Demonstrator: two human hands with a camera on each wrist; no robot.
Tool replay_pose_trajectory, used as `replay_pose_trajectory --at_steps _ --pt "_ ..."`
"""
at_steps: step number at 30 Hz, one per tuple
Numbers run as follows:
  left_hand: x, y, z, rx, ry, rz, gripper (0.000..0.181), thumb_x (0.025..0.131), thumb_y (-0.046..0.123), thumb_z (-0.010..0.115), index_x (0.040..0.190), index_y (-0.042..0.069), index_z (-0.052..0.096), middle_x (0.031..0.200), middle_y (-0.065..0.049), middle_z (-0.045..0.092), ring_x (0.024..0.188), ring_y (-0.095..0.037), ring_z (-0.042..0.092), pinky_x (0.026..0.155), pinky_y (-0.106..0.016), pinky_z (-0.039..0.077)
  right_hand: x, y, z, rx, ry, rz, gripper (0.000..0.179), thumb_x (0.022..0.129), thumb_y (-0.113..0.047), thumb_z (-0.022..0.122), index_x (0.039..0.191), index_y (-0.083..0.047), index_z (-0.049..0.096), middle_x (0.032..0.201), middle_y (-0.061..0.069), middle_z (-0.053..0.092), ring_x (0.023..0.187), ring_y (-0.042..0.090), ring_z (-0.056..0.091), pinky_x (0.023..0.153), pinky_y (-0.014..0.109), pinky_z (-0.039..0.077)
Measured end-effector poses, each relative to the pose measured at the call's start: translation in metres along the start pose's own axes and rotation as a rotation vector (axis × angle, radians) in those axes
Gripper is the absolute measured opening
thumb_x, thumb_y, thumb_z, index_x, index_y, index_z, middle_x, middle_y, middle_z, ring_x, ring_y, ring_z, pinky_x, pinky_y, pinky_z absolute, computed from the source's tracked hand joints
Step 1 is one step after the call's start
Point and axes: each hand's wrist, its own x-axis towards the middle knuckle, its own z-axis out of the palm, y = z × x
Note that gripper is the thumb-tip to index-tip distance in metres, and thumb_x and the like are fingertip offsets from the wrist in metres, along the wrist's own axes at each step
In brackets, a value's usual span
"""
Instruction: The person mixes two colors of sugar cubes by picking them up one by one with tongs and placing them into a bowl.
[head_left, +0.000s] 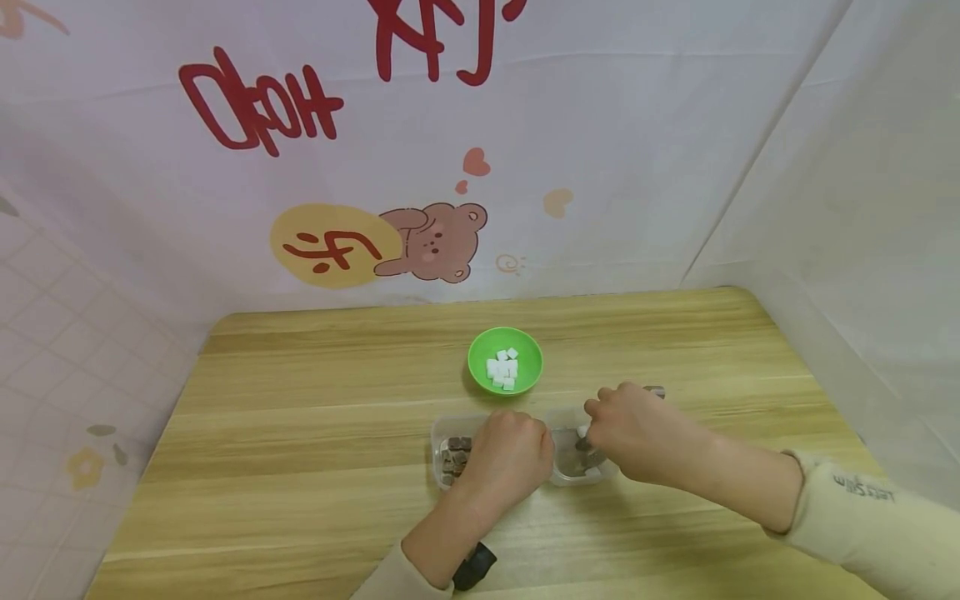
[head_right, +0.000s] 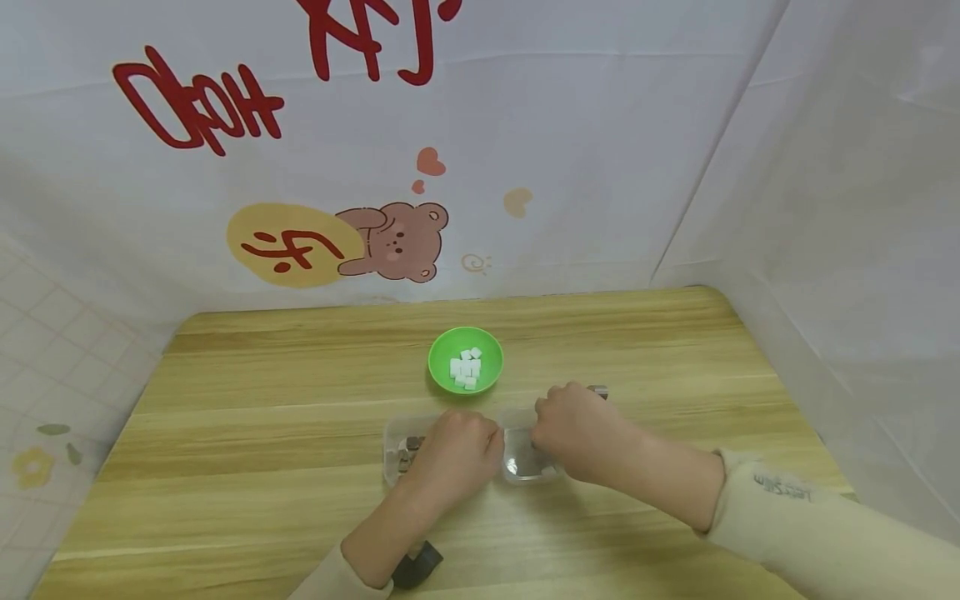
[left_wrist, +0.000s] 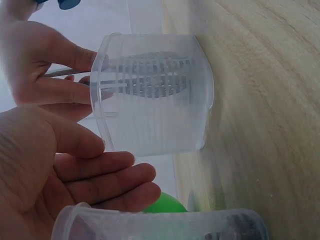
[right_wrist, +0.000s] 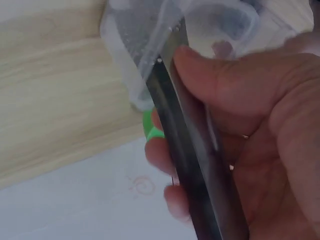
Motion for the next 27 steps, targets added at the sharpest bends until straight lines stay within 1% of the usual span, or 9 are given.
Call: replay_pose_trajectory --at_steps 5,7,11,15,18,21,25,27 --pt "0.0 0.0 0.002 0.007 0.004 0.001 0.048 0.09 0.008 0.066 0.049 0.016 0.041 0.05 0.007 0.032 0.05 -0.012 0.037 0.053 -0.031 0.041 0.001 -0.003 0.0 -0.072 -0.01 -0.007 0.042 0.067 -0.007 0.08 0.056 -0.018 0.041 0.059 -0.002 0.035 0.053 0.013 0.028 0.053 0.025 0.02" --pt "0.0 0.0 0.002 0.01 0.004 0.001 0.048 0.09 0.008 0.066 0.049 0.016 0.042 0.049 0.007 0.034 0.05 -0.012 0.038 0.054 -0.032 0.042 0.001 -0.003 0.0 -0.084 -0.02 -0.011 0.041 0.067 -0.007 0.081 0.056 -0.018 0.042 0.059 -0.002 0.035 0.053 0.013 0.029 0.053 0.024 0.02" --pt "-0.001 0.0 0.001 0.019 0.004 0.005 0.046 0.089 0.008 0.066 0.05 0.016 0.043 0.049 0.007 0.037 0.05 -0.013 0.041 0.056 -0.032 0.044 0.001 0.0 -0.002 -0.041 -0.029 -0.004 0.036 0.067 -0.006 0.082 0.057 -0.016 0.048 0.061 -0.002 0.037 0.053 0.013 0.032 0.051 0.023 0.024" --pt "-0.001 0.0 0.001 0.021 0.006 0.009 0.046 0.089 0.008 0.066 0.05 0.016 0.043 0.049 0.007 0.036 0.049 -0.013 0.041 0.057 -0.032 0.044 -0.001 0.007 -0.003 0.071 -0.003 0.036 0.03 0.068 -0.005 0.084 0.062 -0.014 0.056 0.065 -0.003 0.039 0.054 0.013 0.037 0.048 0.022 0.03" --pt "-0.001 0.0 0.002 0.005 0.006 0.0 0.047 0.09 0.008 0.065 0.05 0.016 0.042 0.049 0.007 0.034 0.049 -0.013 0.039 0.057 -0.033 0.044 -0.005 0.015 -0.003 0.157 0.051 0.058 0.029 0.071 -0.012 0.09 0.068 -0.013 0.061 0.067 -0.005 0.041 0.056 0.013 0.04 0.047 0.022 0.037" --pt "-0.001 0.0 0.003 -0.013 0.007 -0.01 0.049 0.091 0.009 0.065 0.049 0.017 0.04 0.049 0.008 0.032 0.049 -0.012 0.038 0.057 -0.033 0.043 -0.011 0.023 -0.002 0.245 0.123 0.07 0.027 0.071 -0.018 0.093 0.074 -0.013 0.066 0.07 -0.006 0.044 0.059 0.011 0.045 0.05 0.023 0.044" --pt "-0.001 -0.001 0.003 -0.026 0.006 -0.009 0.05 0.092 0.009 0.064 0.049 0.017 0.04 0.049 0.008 0.033 0.05 -0.011 0.037 0.058 -0.032 0.044 -0.016 0.034 -0.007 0.373 0.221 0.11 0.025 0.071 -0.013 0.093 0.083 -0.013 0.071 0.076 -0.007 0.052 0.063 0.009 0.051 0.054 0.024 0.047" --pt "-0.001 -0.001 0.003 -0.027 0.004 -0.005 0.049 0.092 0.009 0.063 0.049 0.018 0.04 0.049 0.009 0.033 0.05 -0.011 0.037 0.059 -0.032 0.045 -0.018 0.04 -0.01 0.441 0.27 0.145 0.025 0.072 -0.009 0.093 0.088 -0.011 0.074 0.08 -0.007 0.057 0.064 0.007 0.053 0.054 0.024 0.047"
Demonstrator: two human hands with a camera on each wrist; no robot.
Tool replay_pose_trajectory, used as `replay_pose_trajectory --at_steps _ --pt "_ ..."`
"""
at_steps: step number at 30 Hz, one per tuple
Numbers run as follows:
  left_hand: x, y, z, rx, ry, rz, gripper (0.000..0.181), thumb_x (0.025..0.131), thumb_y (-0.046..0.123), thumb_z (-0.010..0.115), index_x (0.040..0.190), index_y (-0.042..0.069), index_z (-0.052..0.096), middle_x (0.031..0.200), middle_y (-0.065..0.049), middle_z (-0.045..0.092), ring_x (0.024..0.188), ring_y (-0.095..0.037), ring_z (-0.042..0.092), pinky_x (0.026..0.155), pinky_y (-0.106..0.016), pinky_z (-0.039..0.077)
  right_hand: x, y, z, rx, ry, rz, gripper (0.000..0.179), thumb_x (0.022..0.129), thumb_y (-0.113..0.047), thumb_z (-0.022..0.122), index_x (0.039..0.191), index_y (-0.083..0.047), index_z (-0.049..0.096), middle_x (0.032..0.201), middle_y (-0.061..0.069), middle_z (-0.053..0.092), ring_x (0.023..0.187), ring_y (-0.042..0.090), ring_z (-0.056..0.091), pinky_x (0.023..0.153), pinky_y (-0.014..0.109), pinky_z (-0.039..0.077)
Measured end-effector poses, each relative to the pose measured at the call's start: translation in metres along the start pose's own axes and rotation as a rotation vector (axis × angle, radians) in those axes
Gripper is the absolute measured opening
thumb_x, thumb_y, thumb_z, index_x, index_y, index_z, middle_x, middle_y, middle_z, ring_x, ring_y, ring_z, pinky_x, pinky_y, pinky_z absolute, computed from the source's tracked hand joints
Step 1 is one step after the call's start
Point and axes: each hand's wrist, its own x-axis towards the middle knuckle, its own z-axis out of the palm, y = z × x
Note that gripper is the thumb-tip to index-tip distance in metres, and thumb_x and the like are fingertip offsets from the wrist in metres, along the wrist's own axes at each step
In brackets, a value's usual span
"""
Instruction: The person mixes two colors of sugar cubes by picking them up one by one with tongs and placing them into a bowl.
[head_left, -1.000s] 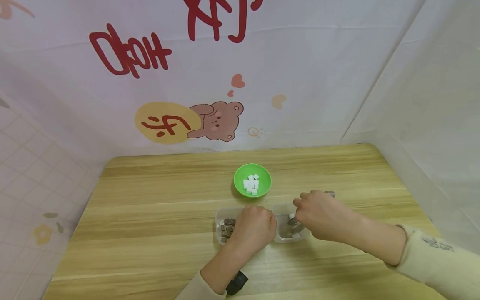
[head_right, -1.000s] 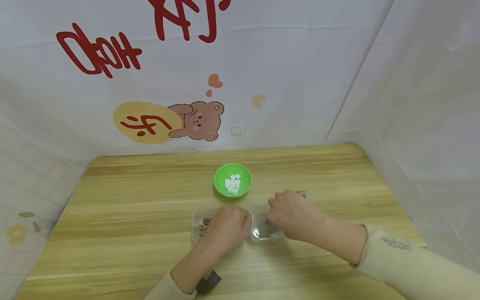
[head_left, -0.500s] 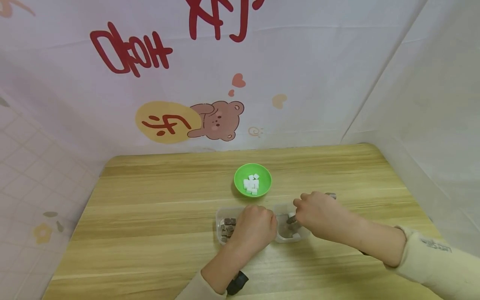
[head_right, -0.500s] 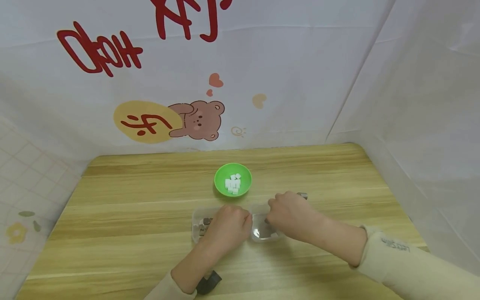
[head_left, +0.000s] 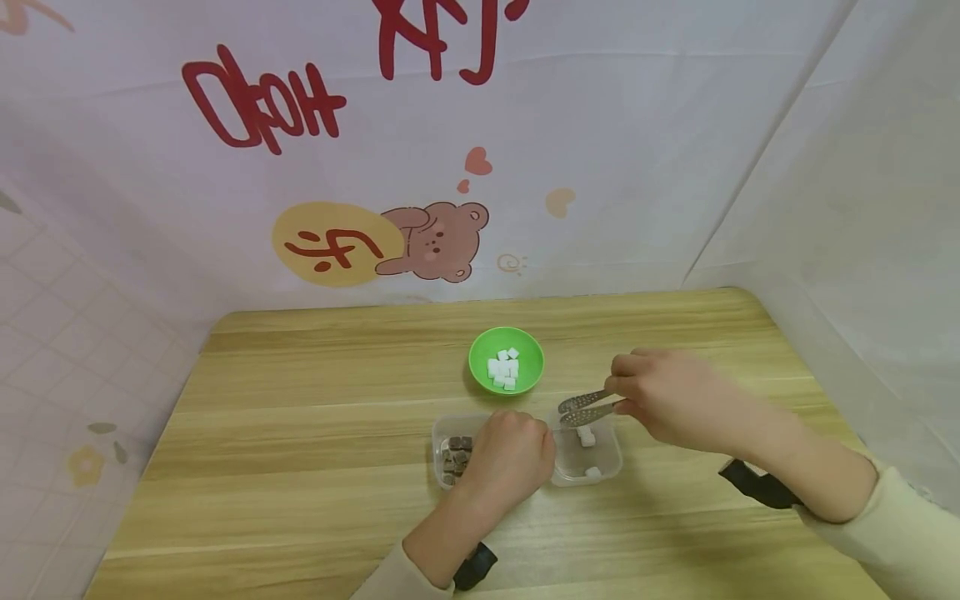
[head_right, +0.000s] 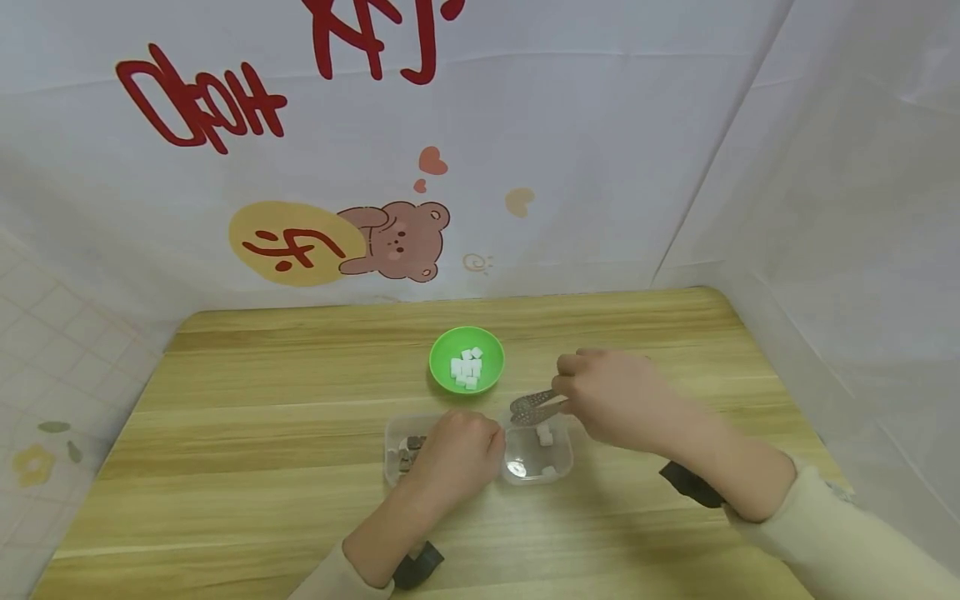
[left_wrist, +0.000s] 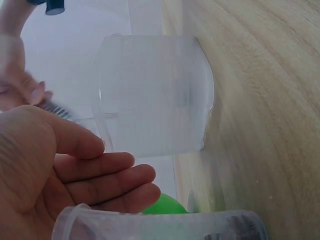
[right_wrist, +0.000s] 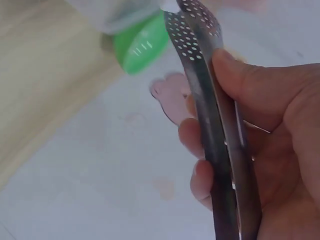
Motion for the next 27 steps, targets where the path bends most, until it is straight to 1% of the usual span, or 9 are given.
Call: replay_pose_trajectory --at_steps 3,7,11,14,16,20,24,27 --pt "0.0 0.0 -0.001 -0.004 0.002 0.006 0.05 0.091 0.008 0.063 0.048 0.017 0.04 0.049 0.009 0.033 0.05 -0.011 0.038 0.06 -0.032 0.045 0.004 0.006 -0.007 0.053 0.084 0.039 0.028 0.072 -0.006 0.092 0.094 -0.01 0.076 0.087 -0.007 0.062 0.064 0.004 0.055 0.054 0.025 0.048" --pt "-0.001 0.0 -0.001 0.001 0.012 0.014 0.048 0.091 0.007 0.063 0.049 0.017 0.041 0.048 0.008 0.034 0.05 -0.012 0.041 0.06 -0.033 0.046 0.013 0.015 -0.005 0.066 0.183 0.074 0.029 0.074 -0.007 0.091 0.099 -0.011 0.077 0.09 -0.006 0.064 0.064 0.005 0.057 0.051 0.027 0.047" --pt "-0.001 -0.001 -0.001 0.023 0.008 0.026 0.046 0.091 0.008 0.063 0.049 0.017 0.045 0.048 0.007 0.038 0.05 -0.014 0.045 0.06 -0.033 0.045 0.024 0.021 0.009 0.093 0.263 0.106 0.025 0.08 -0.006 0.087 0.102 -0.006 0.077 0.092 -0.001 0.068 0.067 0.01 0.061 0.054 0.03 0.05" --pt "-0.001 0.0 0.0 0.033 -0.006 0.029 0.047 0.091 0.008 0.063 0.05 0.017 0.045 0.048 0.008 0.038 0.049 -0.013 0.044 0.06 -0.032 0.045 0.029 0.024 0.025 0.13 0.304 0.145 0.023 0.082 -0.005 0.085 0.104 -0.003 0.077 0.095 0.004 0.072 0.07 0.014 0.066 0.056 0.033 0.053" --pt "-0.001 0.0 -0.001 0.027 -0.016 0.026 0.048 0.092 0.008 0.063 0.049 0.017 0.043 0.048 0.008 0.035 0.049 -0.011 0.04 0.061 -0.032 0.044 0.031 0.026 0.035 0.155 0.311 0.176 0.024 0.084 -0.006 0.085 0.105 -0.002 0.077 0.098 0.006 0.073 0.072 0.016 0.068 0.059 0.035 0.054" --pt "-0.001 0.0 0.0 0.018 -0.022 0.018 0.049 0.092 0.008 0.063 0.049 0.017 0.041 0.047 0.009 0.031 0.049 -0.01 0.037 0.061 -0.031 0.044 0.032 0.029 0.046 0.192 0.285 0.235 0.026 0.085 -0.009 0.085 0.109 -0.001 0.077 0.102 0.009 0.074 0.077 0.022 0.071 0.062 0.038 0.055" --pt "-0.001 0.001 0.0 0.02 -0.024 0.012 0.049 0.093 0.008 0.063 0.05 0.017 0.041 0.047 0.009 0.032 0.049 -0.011 0.038 0.062 -0.032 0.045 0.028 0.03 0.047 0.197 0.248 0.266 0.029 0.086 -0.01 0.085 0.112 -0.001 0.077 0.104 0.01 0.074 0.079 0.023 0.071 0.062 0.039 0.055" --pt "-0.001 0.0 0.0 0.028 -0.022 0.016 0.049 0.093 0.008 0.063 0.05 0.017 0.042 0.047 0.009 0.033 0.049 -0.011 0.039 0.062 -0.032 0.045 0.023 0.03 0.045 0.171 0.236 0.255 0.03 0.085 -0.011 0.085 0.112 -0.002 0.076 0.103 0.009 0.072 0.075 0.02 0.069 0.058 0.036 0.053"
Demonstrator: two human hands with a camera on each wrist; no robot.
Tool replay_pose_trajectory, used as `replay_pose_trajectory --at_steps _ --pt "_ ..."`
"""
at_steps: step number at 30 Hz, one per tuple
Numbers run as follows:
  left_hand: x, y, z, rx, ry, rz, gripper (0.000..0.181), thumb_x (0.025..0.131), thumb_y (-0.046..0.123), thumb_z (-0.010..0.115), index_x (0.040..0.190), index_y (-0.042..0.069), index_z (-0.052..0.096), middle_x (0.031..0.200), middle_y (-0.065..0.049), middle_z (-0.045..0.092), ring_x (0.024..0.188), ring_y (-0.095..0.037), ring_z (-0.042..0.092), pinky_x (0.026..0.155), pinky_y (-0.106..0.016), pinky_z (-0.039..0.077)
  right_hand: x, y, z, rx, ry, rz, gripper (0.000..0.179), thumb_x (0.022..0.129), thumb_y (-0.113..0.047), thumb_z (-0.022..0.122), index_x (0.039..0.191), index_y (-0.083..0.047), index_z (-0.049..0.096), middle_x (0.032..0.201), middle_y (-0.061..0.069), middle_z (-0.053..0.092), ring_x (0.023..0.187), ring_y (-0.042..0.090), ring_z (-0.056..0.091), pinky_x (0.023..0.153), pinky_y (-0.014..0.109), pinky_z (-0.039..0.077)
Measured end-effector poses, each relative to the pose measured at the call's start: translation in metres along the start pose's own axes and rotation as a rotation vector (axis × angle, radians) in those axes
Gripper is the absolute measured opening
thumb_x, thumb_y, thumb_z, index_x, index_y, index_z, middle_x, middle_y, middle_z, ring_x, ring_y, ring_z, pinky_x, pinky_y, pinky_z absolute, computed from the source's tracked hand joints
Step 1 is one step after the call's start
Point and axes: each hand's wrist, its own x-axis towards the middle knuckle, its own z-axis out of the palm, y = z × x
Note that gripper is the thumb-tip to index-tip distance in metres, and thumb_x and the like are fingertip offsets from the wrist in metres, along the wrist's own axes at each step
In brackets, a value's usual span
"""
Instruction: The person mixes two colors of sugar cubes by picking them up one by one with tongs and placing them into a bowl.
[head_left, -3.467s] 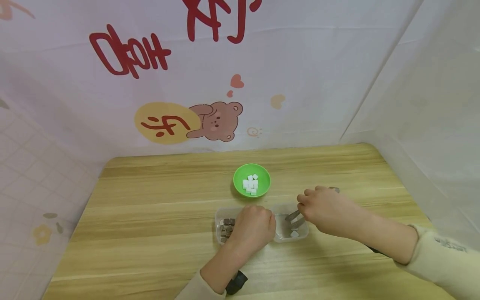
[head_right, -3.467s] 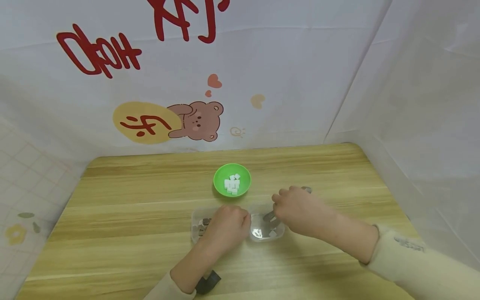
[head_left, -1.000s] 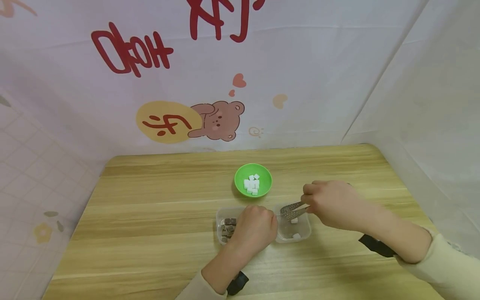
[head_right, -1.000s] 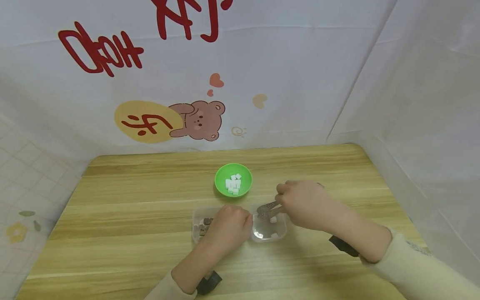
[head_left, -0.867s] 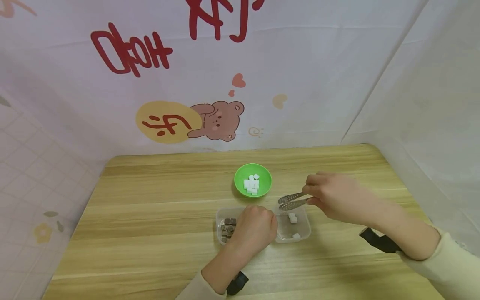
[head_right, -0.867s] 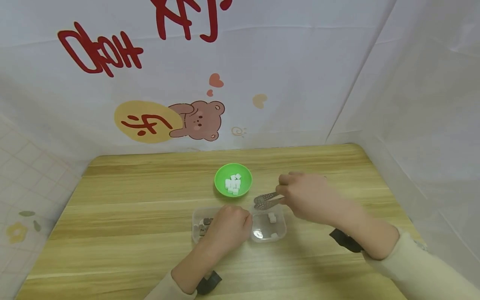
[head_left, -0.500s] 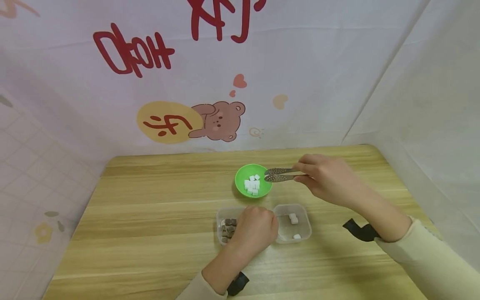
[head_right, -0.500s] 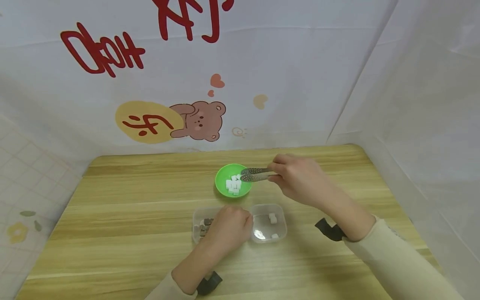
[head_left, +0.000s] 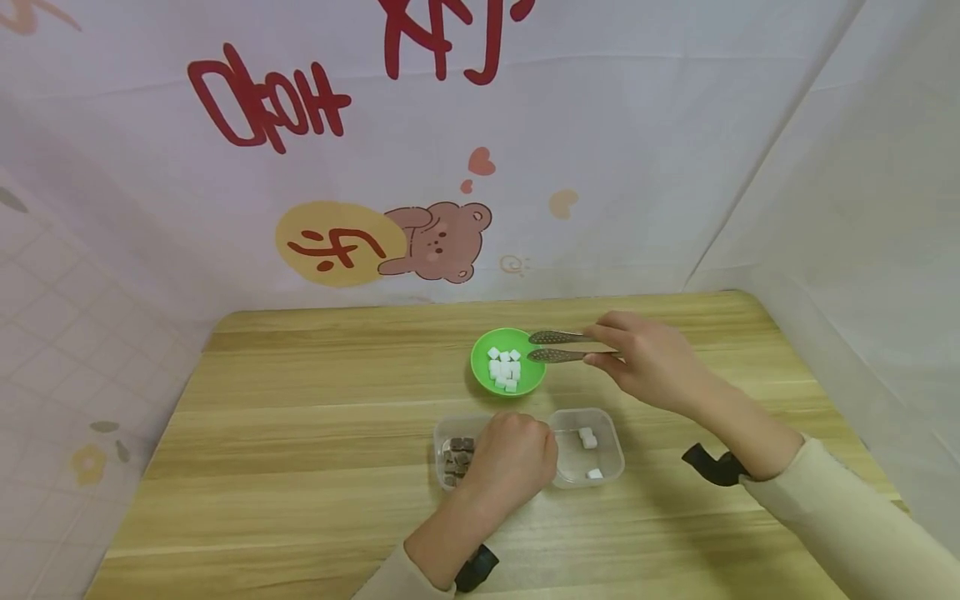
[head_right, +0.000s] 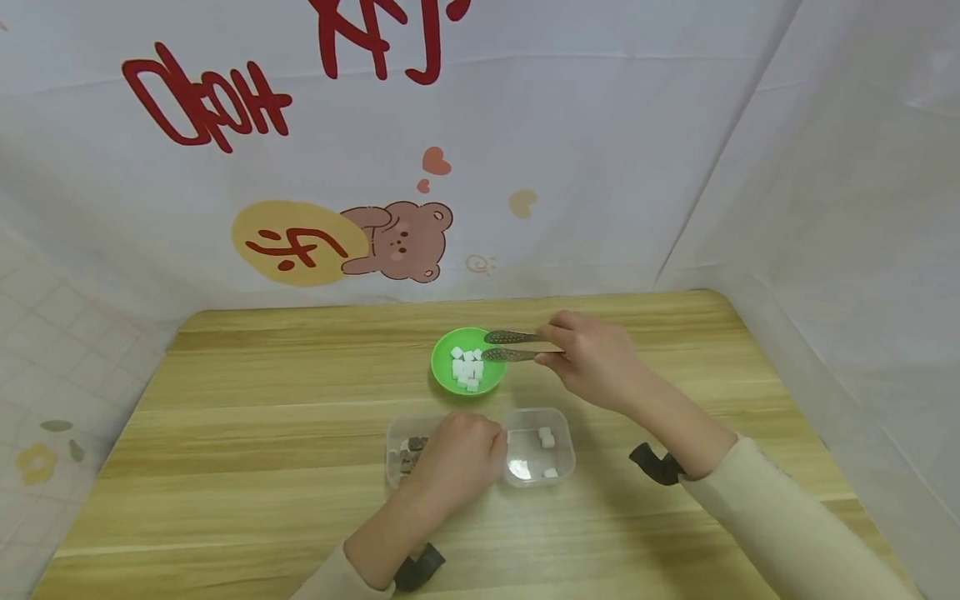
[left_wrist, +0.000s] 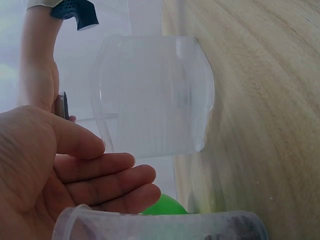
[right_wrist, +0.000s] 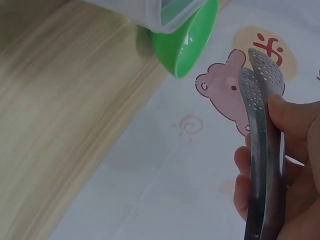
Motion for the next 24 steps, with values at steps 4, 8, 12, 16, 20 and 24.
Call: replay_pose_trajectory --at_steps 4,8,12,16,20,24 --pt "0.0 0.0 -0.001 -0.001 0.005 0.003 0.048 0.092 0.007 0.063 0.05 0.016 0.041 0.048 0.008 0.033 0.049 -0.011 0.039 0.062 -0.032 0.045 -0.008 0.0 -0.009 -0.034 0.013 -0.055 0.03 0.082 -0.011 0.087 0.109 -0.004 0.077 0.099 0.005 0.071 0.071 0.016 0.065 0.054 0.033 0.05" --pt "0.0 0.001 -0.002 -0.002 0.008 0.003 0.049 0.092 0.007 0.063 0.05 0.016 0.04 0.048 0.008 0.033 0.05 -0.011 0.038 0.062 -0.032 0.045 -0.016 -0.001 -0.021 -0.054 0.009 -0.117 0.032 0.077 -0.01 0.089 0.107 -0.007 0.077 0.095 0.0 0.069 0.071 0.013 0.064 0.055 0.032 0.05" --pt "0.001 0.001 -0.002 0.003 0.011 0.006 0.049 0.092 0.008 0.063 0.05 0.016 0.04 0.048 0.008 0.033 0.049 -0.011 0.037 0.062 -0.032 0.045 -0.022 -0.003 -0.032 -0.077 -0.024 -0.161 0.035 0.075 -0.012 0.09 0.107 -0.007 0.076 0.094 -0.001 0.068 0.071 0.011 0.063 0.057 0.031 0.052" --pt "0.001 0.0 -0.002 0.007 0.013 0.007 0.049 0.092 0.008 0.063 0.049 0.016 0.04 0.048 0.008 0.032 0.049 -0.011 0.037 0.062 -0.032 0.045 -0.027 -0.006 -0.04 -0.104 -0.053 -0.206 0.034 0.073 -0.012 0.092 0.102 -0.006 0.077 0.092 -0.002 0.067 0.07 0.01 0.061 0.056 0.029 0.051" --pt "0.001 0.0 -0.002 0.004 0.018 0.006 0.049 0.091 0.007 0.063 0.049 0.016 0.041 0.048 0.008 0.033 0.049 -0.011 0.037 0.062 -0.033 0.046 -0.032 -0.012 -0.043 -0.163 -0.116 -0.24 0.032 0.07 -0.013 0.093 0.097 -0.007 0.076 0.09 -0.003 0.067 0.07 0.01 0.059 0.056 0.027 0.051" --pt "0.0 0.0 -0.001 0.002 0.021 0.009 0.047 0.091 0.007 0.063 0.049 0.016 0.043 0.048 0.008 0.035 0.049 -0.011 0.038 0.062 -0.033 0.046 -0.037 -0.019 -0.041 -0.23 -0.213 -0.258 0.03 0.07 -0.015 0.093 0.092 -0.009 0.074 0.085 -0.005 0.063 0.066 0.009 0.056 0.054 0.026 0.049"
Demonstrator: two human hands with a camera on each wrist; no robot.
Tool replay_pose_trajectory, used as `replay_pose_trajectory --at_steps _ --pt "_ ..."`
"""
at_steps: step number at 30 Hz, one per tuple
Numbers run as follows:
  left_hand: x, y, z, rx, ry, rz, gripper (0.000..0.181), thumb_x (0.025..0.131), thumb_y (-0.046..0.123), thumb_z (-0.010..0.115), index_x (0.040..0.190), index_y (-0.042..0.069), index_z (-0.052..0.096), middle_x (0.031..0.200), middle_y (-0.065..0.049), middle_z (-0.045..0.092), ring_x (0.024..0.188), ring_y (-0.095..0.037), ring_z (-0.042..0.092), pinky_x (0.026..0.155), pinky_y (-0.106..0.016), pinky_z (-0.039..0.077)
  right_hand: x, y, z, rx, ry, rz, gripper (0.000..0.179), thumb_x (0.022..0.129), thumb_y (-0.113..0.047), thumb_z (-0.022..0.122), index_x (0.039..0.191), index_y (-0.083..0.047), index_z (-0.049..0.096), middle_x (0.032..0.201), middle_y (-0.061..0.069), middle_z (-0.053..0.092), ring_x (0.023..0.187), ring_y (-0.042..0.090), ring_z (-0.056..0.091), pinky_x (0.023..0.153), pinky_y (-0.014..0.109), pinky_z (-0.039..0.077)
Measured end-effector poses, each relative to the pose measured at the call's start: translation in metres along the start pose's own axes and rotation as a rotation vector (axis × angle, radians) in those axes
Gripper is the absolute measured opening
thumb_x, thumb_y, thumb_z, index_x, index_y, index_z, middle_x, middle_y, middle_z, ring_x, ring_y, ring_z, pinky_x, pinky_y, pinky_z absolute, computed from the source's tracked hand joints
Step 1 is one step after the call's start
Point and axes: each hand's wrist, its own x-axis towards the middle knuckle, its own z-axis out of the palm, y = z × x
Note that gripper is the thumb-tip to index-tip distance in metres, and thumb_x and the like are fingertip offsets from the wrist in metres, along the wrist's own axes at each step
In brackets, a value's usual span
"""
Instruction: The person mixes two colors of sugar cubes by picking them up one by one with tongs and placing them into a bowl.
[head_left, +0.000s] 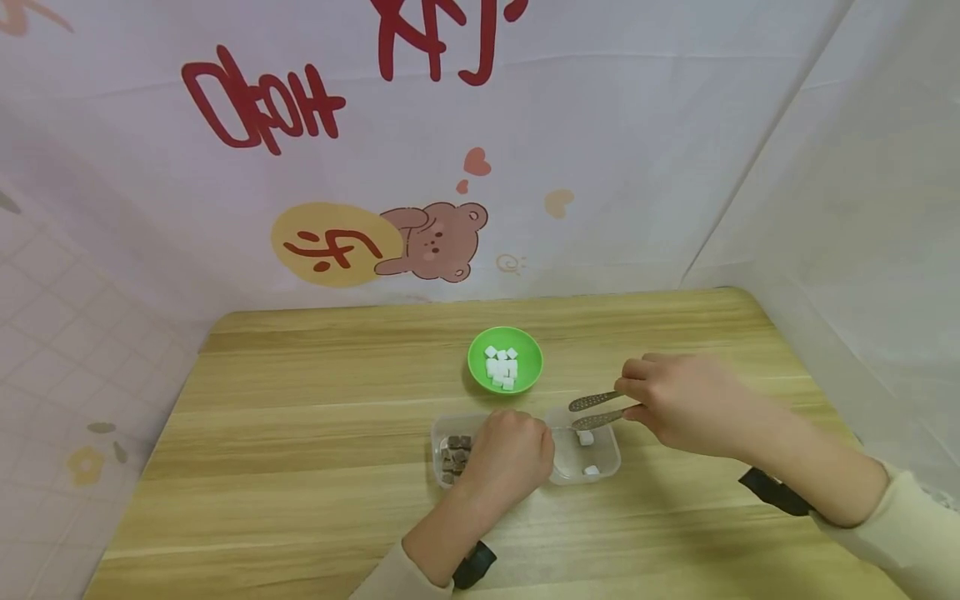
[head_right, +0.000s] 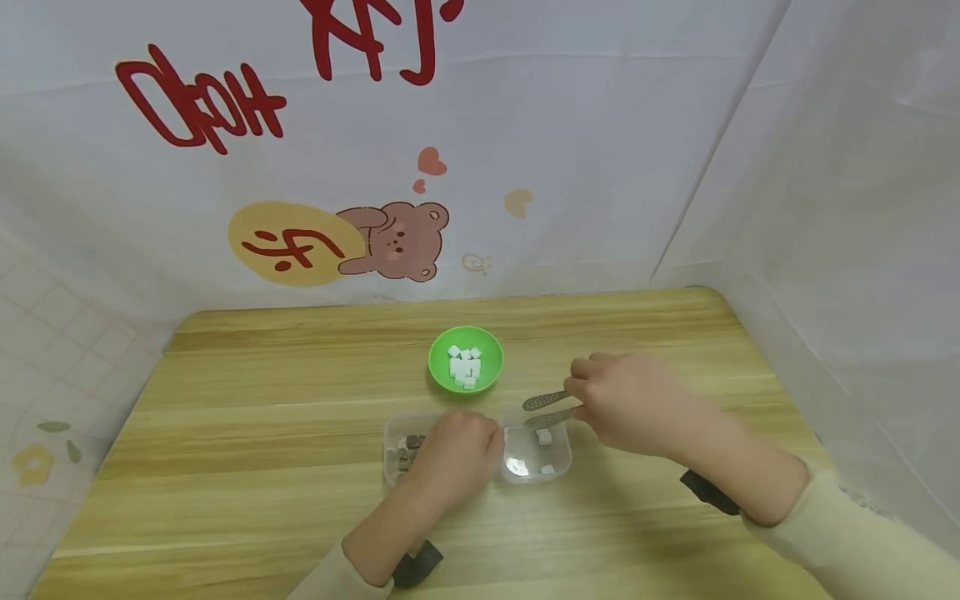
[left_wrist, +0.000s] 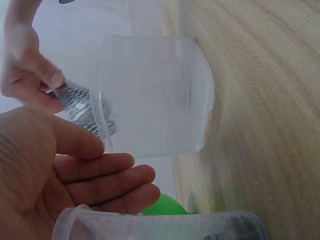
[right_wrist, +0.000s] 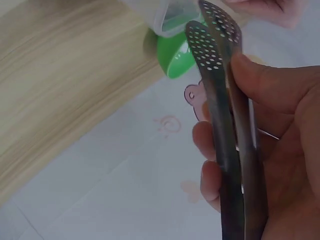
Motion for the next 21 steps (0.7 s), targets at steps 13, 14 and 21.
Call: replay_pose_trajectory --at_steps 13,14,21 --pt "-0.002 0.0 -0.001 -0.004 0.005 0.005 0.05 0.092 0.007 0.062 0.049 0.016 0.039 0.048 0.009 0.03 0.049 -0.011 0.035 0.062 -0.033 0.046 0.008 -0.022 0.01 -0.149 -0.167 -0.046 0.026 0.069 -0.011 0.089 0.071 -0.013 0.063 0.068 -0.006 0.041 0.056 0.01 0.035 0.046 0.021 0.034" --pt "-0.001 0.001 -0.001 -0.005 0.003 0.003 0.049 0.092 0.007 0.062 0.049 0.016 0.04 0.048 0.009 0.03 0.049 -0.011 0.035 0.062 -0.033 0.046 0.009 -0.024 0.011 -0.166 -0.174 -0.048 0.027 0.068 -0.008 0.087 0.068 -0.013 0.06 0.067 -0.006 0.039 0.055 0.01 0.033 0.045 0.021 0.031" --pt "-0.002 0.001 -0.001 -0.001 -0.001 -0.001 0.049 0.091 0.007 0.063 0.049 0.016 0.04 0.049 0.009 0.029 0.049 -0.011 0.035 0.06 -0.032 0.045 0.014 -0.035 0.016 -0.283 -0.198 -0.074 0.028 0.061 -0.003 0.079 0.061 -0.012 0.053 0.064 -0.003 0.037 0.053 0.014 0.032 0.046 0.023 0.029"
